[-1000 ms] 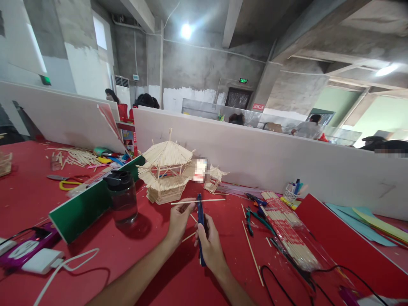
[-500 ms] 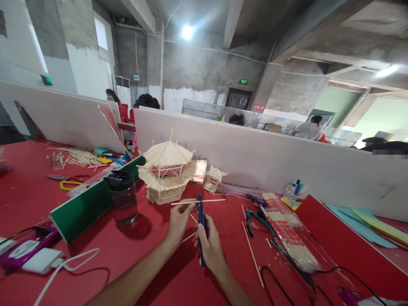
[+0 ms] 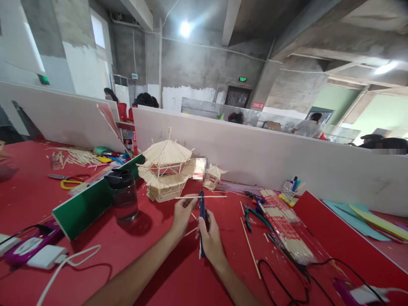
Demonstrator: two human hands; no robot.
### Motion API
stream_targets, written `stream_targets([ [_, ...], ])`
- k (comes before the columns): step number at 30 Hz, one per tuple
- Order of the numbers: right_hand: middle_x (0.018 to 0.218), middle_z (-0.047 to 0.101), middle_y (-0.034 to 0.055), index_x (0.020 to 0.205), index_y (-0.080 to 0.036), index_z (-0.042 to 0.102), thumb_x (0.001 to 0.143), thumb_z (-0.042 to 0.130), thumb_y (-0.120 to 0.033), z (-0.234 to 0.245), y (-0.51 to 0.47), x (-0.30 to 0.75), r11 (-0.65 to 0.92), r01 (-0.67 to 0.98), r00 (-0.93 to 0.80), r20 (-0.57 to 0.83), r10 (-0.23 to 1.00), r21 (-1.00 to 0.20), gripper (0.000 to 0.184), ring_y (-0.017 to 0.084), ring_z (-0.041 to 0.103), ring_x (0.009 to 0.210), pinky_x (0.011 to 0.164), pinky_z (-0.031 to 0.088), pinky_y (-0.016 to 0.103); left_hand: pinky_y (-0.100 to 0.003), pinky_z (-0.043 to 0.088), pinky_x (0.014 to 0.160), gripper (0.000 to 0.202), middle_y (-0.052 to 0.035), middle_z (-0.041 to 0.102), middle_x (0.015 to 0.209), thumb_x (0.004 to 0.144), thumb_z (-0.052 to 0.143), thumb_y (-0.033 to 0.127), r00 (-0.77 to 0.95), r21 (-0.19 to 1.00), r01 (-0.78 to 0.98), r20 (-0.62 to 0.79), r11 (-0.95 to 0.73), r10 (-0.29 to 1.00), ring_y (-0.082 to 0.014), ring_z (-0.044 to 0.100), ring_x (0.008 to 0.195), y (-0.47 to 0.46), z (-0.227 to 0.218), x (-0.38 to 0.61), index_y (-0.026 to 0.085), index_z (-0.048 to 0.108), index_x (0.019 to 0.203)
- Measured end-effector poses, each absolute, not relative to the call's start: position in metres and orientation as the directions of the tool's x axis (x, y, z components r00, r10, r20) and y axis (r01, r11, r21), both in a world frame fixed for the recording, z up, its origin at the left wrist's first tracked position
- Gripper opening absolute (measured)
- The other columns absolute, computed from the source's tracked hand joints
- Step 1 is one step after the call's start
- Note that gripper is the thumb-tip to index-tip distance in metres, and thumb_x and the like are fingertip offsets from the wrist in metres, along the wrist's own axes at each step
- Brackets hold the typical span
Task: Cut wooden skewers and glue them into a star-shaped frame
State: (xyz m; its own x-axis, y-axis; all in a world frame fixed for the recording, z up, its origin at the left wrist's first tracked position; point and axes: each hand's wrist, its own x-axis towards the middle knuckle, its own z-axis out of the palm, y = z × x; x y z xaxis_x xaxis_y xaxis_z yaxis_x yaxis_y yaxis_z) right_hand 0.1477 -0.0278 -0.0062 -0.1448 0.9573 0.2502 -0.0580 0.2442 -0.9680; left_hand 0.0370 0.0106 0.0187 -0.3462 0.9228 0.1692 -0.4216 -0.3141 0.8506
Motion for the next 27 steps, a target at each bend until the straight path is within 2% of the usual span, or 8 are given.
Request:
stream_targets([
  [3, 0.084, 0.063, 0.0021, 0.121, -0.019, 0.055, 0.092, 0.050, -0.049, -0.004, -0.021, 0.151, 0.300, -0.020, -0.074, 0.300, 0.951, -0.954, 0.042, 0.016, 0.058, 0.063, 0.057, 0.050, 0.027, -0.027, 0.053, 0.074, 0.039, -0.0087, 0.076, 0.089, 0.062, 0.085, 0.041, -0.329, 0.836, -0.458, 0.157, -0.302, 0.931, -0.0188, 0.070, 0.081, 0.021, 0.019, 0.045, 0.014, 0.075, 0.089],
  [5, 0.092, 0.066, 0.0048, 0.119, -0.019, 0.057, 0.092, 0.051, -0.046, -0.002, -0.016, 0.155, 0.344, 0.008, -0.038, 0.343, 0.938, -0.939, 0.039, 0.019, 0.063, 0.078, 0.069, 0.052, 0.030, -0.027, 0.052, 0.074, 0.041, -0.0076, 0.076, 0.087, 0.059, 0.086, 0.041, -0.330, 0.824, -0.484, 0.140, -0.295, 0.934, -0.0178, 0.070, 0.079, 0.027, 0.023, 0.052, 0.015, 0.074, 0.087],
  [8, 0.107, 0.067, 0.0081, 0.118, -0.018, 0.058, 0.092, 0.050, -0.042, 0.001, -0.009, 0.160, 0.402, 0.036, 0.000, 0.403, 0.915, -0.915, 0.036, 0.022, 0.062, 0.099, 0.088, 0.049, 0.034, -0.026, 0.052, 0.075, 0.041, -0.0060, 0.076, 0.083, 0.055, 0.088, 0.042, -0.338, 0.817, -0.487, 0.150, -0.309, 0.929, -0.0170, 0.069, 0.077, 0.034, 0.029, 0.062, 0.015, 0.073, 0.083],
  [10, 0.112, 0.066, 0.0090, 0.119, -0.018, 0.057, 0.092, 0.049, -0.040, 0.001, -0.005, 0.162, 0.427, 0.044, 0.013, 0.428, 0.904, -0.903, 0.036, 0.022, 0.061, 0.105, 0.093, 0.047, 0.035, -0.028, 0.052, 0.075, 0.042, -0.0063, 0.076, 0.081, 0.054, 0.088, 0.043, -0.342, 0.825, -0.469, 0.159, -0.315, 0.926, -0.0179, 0.069, 0.077, 0.037, 0.032, 0.067, 0.014, 0.073, 0.080],
  [20, 0.106, 0.066, 0.0077, 0.119, -0.019, 0.057, 0.093, 0.048, -0.042, -0.003, 0.003, 0.166, 0.443, 0.059, 0.027, 0.445, 0.895, -0.894, 0.036, 0.022, 0.062, 0.097, 0.090, 0.048, 0.035, -0.028, 0.051, 0.073, 0.042, -0.0054, 0.075, 0.077, 0.052, 0.087, 0.046, -0.348, 0.836, -0.441, 0.174, -0.325, 0.921, -0.0181, 0.069, 0.074, 0.043, 0.034, 0.074, 0.015, 0.073, 0.076],
  [27, 0.109, 0.066, 0.0082, 0.121, -0.018, 0.057, 0.093, 0.047, -0.041, -0.001, 0.001, 0.166, 0.441, 0.055, 0.014, 0.443, 0.897, -0.896, 0.037, 0.022, 0.061, 0.099, 0.092, 0.047, 0.036, -0.029, 0.051, 0.075, 0.039, -0.0046, 0.075, 0.074, 0.054, 0.087, 0.043, -0.343, 0.833, -0.437, 0.194, -0.339, 0.919, -0.0179, 0.068, 0.073, 0.042, 0.037, 0.073, 0.014, 0.073, 0.077],
])
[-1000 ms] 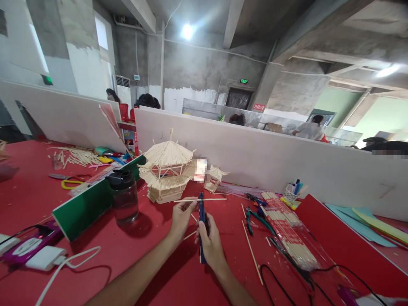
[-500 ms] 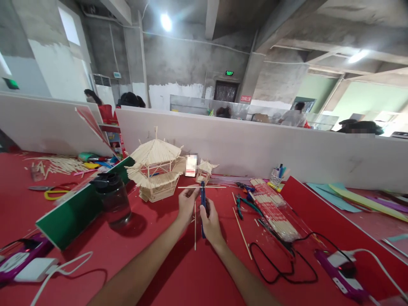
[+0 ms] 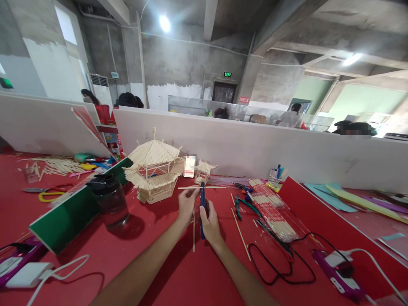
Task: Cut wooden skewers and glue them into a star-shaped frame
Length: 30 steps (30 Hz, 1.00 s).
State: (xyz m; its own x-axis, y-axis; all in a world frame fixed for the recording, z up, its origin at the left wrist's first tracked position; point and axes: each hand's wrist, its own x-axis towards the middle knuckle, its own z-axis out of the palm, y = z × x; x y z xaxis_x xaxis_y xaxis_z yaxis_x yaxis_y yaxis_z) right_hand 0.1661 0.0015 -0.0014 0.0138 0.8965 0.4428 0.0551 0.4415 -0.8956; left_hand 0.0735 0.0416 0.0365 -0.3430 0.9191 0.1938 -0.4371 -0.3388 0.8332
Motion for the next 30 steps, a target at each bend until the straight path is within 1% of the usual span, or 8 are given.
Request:
stream_targets([
  [7, 0.108, 0.066, 0.0090, 0.120, -0.017, 0.057, 0.094, 0.047, -0.041, -0.0006, 0.0005, 0.1659, 0.438, 0.057, 0.005, 0.439, 0.898, -0.897, 0.037, 0.022, 0.061, 0.098, 0.089, 0.048, 0.035, -0.030, 0.051, 0.075, 0.039, -0.0056, 0.075, 0.074, 0.054, 0.087, 0.043, -0.340, 0.838, -0.426, 0.201, -0.341, 0.919, -0.0190, 0.068, 0.074, 0.0407, 0.0382, 0.0723, 0.014, 0.074, 0.076],
  [17, 0.110, 0.068, 0.0082, 0.120, -0.019, 0.059, 0.092, 0.050, -0.039, -0.0052, 0.0038, 0.1650, 0.464, 0.048, 0.025, 0.466, 0.884, -0.884, 0.035, 0.022, 0.063, 0.102, 0.092, 0.048, 0.034, -0.030, 0.051, 0.076, 0.041, -0.0074, 0.076, 0.081, 0.055, 0.087, 0.044, -0.341, 0.833, -0.424, 0.217, -0.356, 0.915, -0.0196, 0.068, 0.078, 0.0442, 0.0330, 0.0703, 0.014, 0.075, 0.080],
  [23, 0.111, 0.068, 0.0090, 0.119, -0.018, 0.059, 0.091, 0.051, -0.038, -0.0055, 0.0040, 0.1646, 0.455, 0.044, 0.026, 0.456, 0.889, -0.889, 0.035, 0.023, 0.063, 0.102, 0.091, 0.048, 0.034, -0.030, 0.051, 0.078, 0.041, -0.0071, 0.076, 0.083, 0.055, 0.087, 0.044, -0.334, 0.823, -0.436, 0.226, -0.363, 0.915, -0.0197, 0.068, 0.080, 0.0440, 0.0324, 0.0699, 0.015, 0.075, 0.081],
  [30, 0.114, 0.067, 0.0095, 0.120, -0.018, 0.058, 0.092, 0.050, -0.038, -0.0064, 0.0044, 0.1643, 0.462, 0.028, 0.021, 0.462, 0.887, -0.887, 0.035, 0.022, 0.062, 0.106, 0.094, 0.047, 0.034, -0.029, 0.050, 0.079, 0.040, -0.0066, 0.076, 0.082, 0.054, 0.088, 0.043, -0.334, 0.816, -0.453, 0.219, -0.360, 0.917, -0.0188, 0.068, 0.080, 0.0446, 0.0316, 0.0701, 0.015, 0.074, 0.080],
])
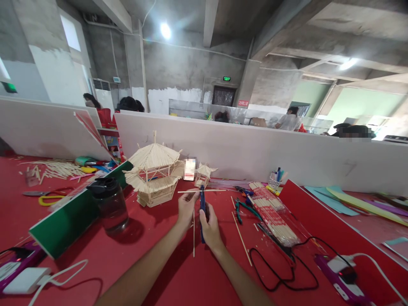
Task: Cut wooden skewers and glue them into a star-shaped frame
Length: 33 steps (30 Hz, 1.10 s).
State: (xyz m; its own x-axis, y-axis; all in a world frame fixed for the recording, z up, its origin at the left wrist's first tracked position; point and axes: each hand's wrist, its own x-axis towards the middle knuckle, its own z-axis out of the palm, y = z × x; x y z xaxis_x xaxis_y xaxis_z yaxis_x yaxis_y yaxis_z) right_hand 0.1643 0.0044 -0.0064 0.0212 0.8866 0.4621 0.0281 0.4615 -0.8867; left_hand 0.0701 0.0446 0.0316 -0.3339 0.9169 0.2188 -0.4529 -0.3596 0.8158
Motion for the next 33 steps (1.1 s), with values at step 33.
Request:
stream_targets([
  [33, 0.108, 0.069, 0.0080, 0.120, -0.018, 0.059, 0.093, 0.050, -0.038, -0.0066, 0.0036, 0.1652, 0.450, 0.033, 0.011, 0.450, 0.893, -0.893, 0.035, 0.022, 0.064, 0.100, 0.089, 0.049, 0.033, -0.031, 0.050, 0.081, 0.039, -0.0080, 0.076, 0.084, 0.055, 0.087, 0.044, -0.339, 0.836, -0.410, 0.233, -0.365, 0.912, -0.0207, 0.069, 0.083, 0.0435, 0.0337, 0.0694, 0.015, 0.075, 0.079],
])
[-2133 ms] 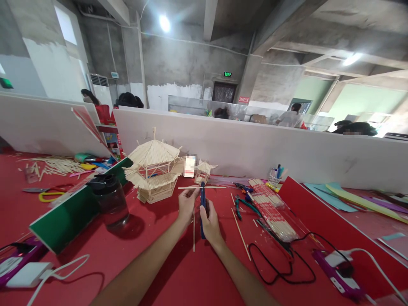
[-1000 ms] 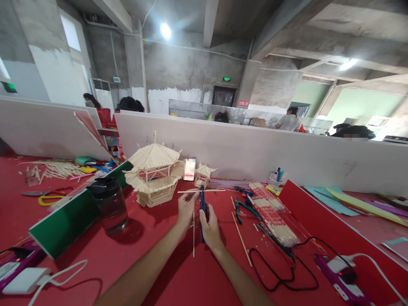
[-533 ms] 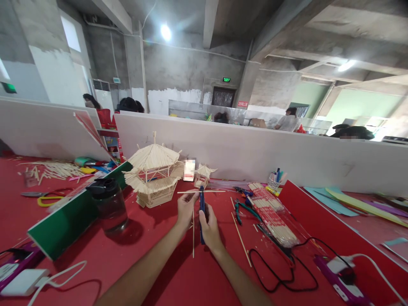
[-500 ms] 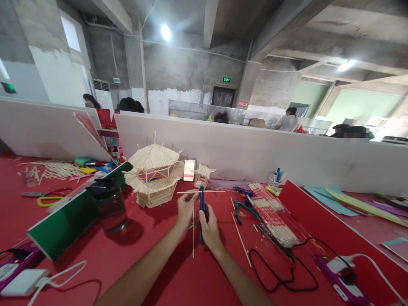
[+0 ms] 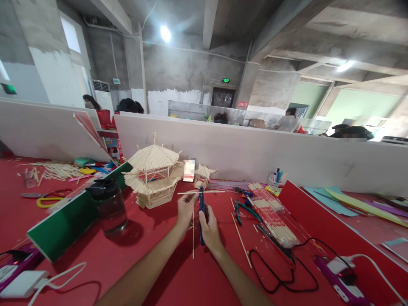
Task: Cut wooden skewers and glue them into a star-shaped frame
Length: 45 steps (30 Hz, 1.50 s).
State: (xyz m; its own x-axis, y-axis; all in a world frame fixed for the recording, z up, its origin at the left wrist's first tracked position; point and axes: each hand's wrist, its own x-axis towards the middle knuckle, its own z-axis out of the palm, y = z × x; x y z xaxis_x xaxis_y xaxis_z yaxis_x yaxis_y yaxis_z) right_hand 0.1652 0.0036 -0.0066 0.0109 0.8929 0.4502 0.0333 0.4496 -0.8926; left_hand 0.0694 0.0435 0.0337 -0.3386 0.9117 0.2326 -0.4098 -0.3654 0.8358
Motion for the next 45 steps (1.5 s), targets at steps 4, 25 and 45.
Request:
stream_targets([
  [4, 0.107, 0.070, 0.0082, 0.120, -0.017, 0.060, 0.092, 0.050, -0.037, -0.0068, 0.0038, 0.1651, 0.450, 0.028, 0.012, 0.451, 0.893, -0.892, 0.035, 0.022, 0.065, 0.099, 0.088, 0.049, 0.034, -0.032, 0.050, 0.081, 0.040, -0.0083, 0.076, 0.084, 0.055, 0.087, 0.044, -0.331, 0.837, -0.412, 0.230, -0.359, 0.915, -0.0213, 0.069, 0.083, 0.0440, 0.0327, 0.0689, 0.015, 0.075, 0.080],
  [25, 0.114, 0.068, 0.0092, 0.120, -0.018, 0.059, 0.093, 0.049, -0.038, -0.0072, 0.0056, 0.1655, 0.466, 0.039, 0.009, 0.466, 0.884, -0.884, 0.034, 0.022, 0.063, 0.106, 0.094, 0.048, 0.034, -0.032, 0.050, 0.084, 0.043, -0.0083, 0.076, 0.086, 0.054, 0.087, 0.045, -0.331, 0.832, -0.424, 0.227, -0.359, 0.916, -0.0210, 0.069, 0.084, 0.0466, 0.0287, 0.0681, 0.015, 0.075, 0.083],
  [45, 0.110, 0.069, 0.0089, 0.119, -0.018, 0.061, 0.092, 0.052, -0.035, -0.0070, 0.0059, 0.1657, 0.484, 0.059, 0.030, 0.486, 0.873, -0.873, 0.034, 0.022, 0.064, 0.101, 0.090, 0.050, 0.034, -0.032, 0.050, 0.082, 0.041, -0.0080, 0.076, 0.084, 0.054, 0.087, 0.044, -0.338, 0.842, -0.413, 0.214, -0.349, 0.916, -0.0214, 0.069, 0.083, 0.0464, 0.0296, 0.0681, 0.015, 0.075, 0.080],
])
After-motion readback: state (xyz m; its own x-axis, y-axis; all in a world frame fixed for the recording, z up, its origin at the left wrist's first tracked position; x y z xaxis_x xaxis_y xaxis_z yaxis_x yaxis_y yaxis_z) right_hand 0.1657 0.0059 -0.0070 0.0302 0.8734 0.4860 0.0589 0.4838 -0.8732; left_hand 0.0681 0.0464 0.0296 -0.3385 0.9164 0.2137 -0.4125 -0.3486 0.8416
